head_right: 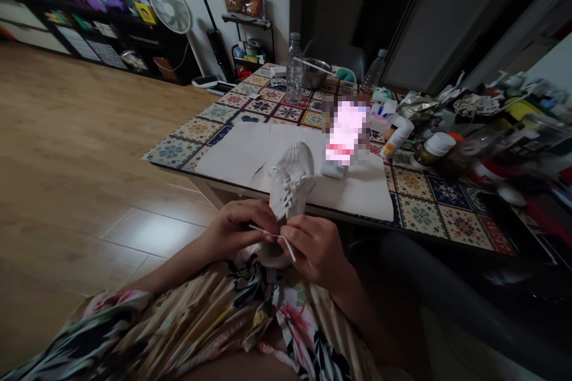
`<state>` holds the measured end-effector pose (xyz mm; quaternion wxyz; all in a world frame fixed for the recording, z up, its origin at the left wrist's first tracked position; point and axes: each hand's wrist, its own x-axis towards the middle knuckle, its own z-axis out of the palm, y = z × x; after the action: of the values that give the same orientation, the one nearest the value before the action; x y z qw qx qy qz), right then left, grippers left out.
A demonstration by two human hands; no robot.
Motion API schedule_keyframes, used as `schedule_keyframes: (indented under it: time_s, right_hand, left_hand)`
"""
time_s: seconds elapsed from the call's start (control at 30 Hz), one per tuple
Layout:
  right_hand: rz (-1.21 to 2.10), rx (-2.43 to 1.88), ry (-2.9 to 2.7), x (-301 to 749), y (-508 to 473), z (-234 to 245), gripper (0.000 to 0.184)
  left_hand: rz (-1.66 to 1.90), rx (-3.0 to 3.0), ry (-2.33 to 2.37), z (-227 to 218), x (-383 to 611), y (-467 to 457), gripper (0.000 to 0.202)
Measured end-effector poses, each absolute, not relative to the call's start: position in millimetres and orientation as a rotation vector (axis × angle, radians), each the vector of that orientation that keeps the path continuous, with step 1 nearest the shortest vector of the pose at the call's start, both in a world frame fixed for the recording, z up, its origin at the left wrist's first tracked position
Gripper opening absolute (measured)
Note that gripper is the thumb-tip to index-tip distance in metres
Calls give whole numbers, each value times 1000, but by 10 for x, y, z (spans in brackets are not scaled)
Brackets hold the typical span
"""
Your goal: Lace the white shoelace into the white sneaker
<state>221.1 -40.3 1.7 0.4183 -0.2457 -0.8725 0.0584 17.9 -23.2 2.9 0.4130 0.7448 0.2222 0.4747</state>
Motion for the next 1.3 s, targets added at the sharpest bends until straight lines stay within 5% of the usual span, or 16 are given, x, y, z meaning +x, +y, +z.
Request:
schedule_keyframes:
  time_s: [0.5,0.73,1.1,1.3]
  right_hand:
    - [294,-766,-1896,2210,-436,-92,2]
    - [258,-614,-2063,2161,-406,-43,13]
    - [-154,-609,-2123,2179,-411,-125,13]
    - [304,-616,-1704,2180,-428,-106,5]
  left_hand:
    - [1071,1914,608,-25,139,-319,10]
    - [1199,1982,658,9,129,-329,3]
    - [1069,1561,715,-21,186,-327,19]
    - [1213,1210,629,-54,187,-236,24]
